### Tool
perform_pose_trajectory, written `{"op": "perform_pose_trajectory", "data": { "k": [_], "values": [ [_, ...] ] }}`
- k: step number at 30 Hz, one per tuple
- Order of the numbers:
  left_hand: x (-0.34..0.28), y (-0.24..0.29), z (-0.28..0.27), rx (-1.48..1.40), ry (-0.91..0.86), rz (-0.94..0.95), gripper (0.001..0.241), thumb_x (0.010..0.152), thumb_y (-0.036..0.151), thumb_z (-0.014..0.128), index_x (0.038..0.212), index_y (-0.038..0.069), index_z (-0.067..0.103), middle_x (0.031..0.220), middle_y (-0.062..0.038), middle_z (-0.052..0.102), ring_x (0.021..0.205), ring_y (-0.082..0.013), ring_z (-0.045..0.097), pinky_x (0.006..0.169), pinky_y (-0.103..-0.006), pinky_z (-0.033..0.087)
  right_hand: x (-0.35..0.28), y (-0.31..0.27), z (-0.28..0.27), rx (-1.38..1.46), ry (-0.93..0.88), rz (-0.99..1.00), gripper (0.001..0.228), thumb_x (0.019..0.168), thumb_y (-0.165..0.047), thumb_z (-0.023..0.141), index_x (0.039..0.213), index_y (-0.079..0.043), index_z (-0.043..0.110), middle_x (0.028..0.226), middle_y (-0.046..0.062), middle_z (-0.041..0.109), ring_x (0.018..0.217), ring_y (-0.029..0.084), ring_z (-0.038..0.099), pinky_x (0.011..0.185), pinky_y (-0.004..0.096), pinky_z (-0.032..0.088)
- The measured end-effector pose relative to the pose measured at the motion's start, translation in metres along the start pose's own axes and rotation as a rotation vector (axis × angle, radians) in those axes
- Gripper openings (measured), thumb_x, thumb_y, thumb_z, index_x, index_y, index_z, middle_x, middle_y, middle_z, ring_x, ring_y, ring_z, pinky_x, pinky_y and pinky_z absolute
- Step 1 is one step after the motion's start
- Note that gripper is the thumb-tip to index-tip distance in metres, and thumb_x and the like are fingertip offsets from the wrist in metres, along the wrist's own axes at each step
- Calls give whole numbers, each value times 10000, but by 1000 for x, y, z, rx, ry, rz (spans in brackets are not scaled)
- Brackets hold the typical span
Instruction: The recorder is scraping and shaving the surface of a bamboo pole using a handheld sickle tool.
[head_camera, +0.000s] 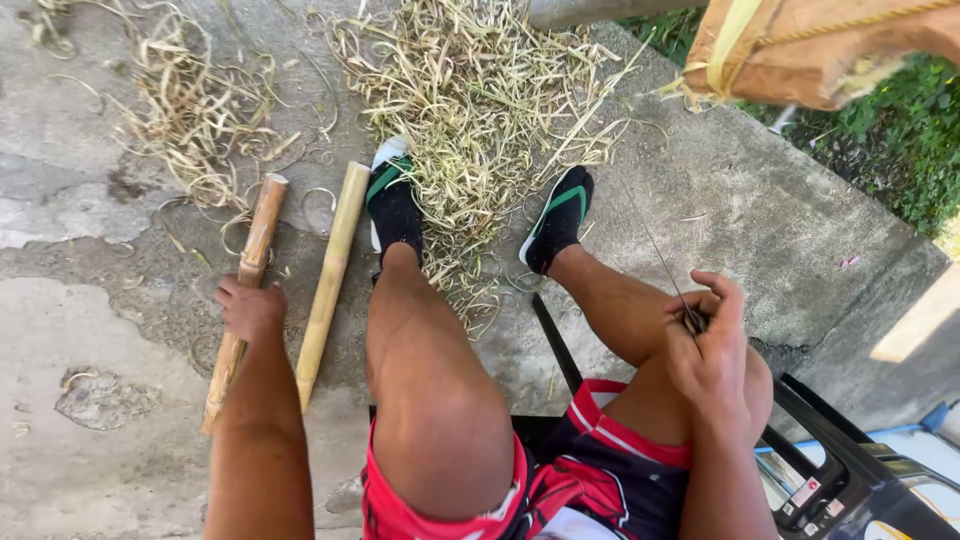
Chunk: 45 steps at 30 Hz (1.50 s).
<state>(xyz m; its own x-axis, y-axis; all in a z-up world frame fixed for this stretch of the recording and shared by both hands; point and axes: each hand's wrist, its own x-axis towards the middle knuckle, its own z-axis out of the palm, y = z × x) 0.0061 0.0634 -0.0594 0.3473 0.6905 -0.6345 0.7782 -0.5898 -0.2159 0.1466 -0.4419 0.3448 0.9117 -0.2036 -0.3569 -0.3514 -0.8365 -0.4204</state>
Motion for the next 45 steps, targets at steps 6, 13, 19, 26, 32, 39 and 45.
{"op": "perform_pose_trajectory", "data": {
  "k": [6,13,19,26,32,39,45],
  "values": [
    [20,28,-9,56,-160,-60,837,832,487,798,1401,70,347,1422,-130,458,1262,-433,542,935,-600,507,-1,18,2,89,-18,22,541,929,69,627,1409,-58,410,961,77,668,789,111,585,746,266,481],
    [23,30,-9,323,-126,118,836,852,554,717,1406,54,340,1506,-180,363,1254,-463,538,921,-616,458,1,12,1,90,-17,40,539,936,79,630,1409,-57,408,978,72,657,789,108,565,744,262,465],
    [-26,20,-75,-311,-315,471,663,950,456,609,1445,71,392,1222,-291,665,1122,-442,665,949,-532,514,-6,12,-1,116,-22,-61,542,933,85,619,1416,-51,414,967,85,664,762,120,574,724,270,458],
    [-110,72,-230,-539,-269,908,559,1027,403,670,1369,32,430,1101,-270,687,1067,-381,671,925,-469,526,-21,32,4,222,39,-178,573,901,72,601,1426,-29,394,942,111,654,801,184,630,717,313,497],
    [-227,31,-286,-835,-281,1017,759,805,265,821,1374,49,369,890,-74,646,759,-188,646,674,-363,545,-39,49,4,217,160,-305,543,882,15,633,1389,-48,449,913,146,675,848,320,684,754,414,522],
    [-319,-17,-287,-1110,-632,899,420,883,184,761,1193,61,507,748,-46,611,565,-153,614,511,-319,540,-62,88,26,298,167,-419,475,929,-56,683,1362,-59,489,961,175,672,889,338,676,765,435,524],
    [-377,-36,-297,-1080,-947,969,336,992,226,666,1205,29,496,856,-94,616,583,-214,663,509,-345,569,-106,42,32,690,179,-301,456,889,-60,678,1297,-40,477,929,69,583,783,151,552,691,339,485]
  ]
}}
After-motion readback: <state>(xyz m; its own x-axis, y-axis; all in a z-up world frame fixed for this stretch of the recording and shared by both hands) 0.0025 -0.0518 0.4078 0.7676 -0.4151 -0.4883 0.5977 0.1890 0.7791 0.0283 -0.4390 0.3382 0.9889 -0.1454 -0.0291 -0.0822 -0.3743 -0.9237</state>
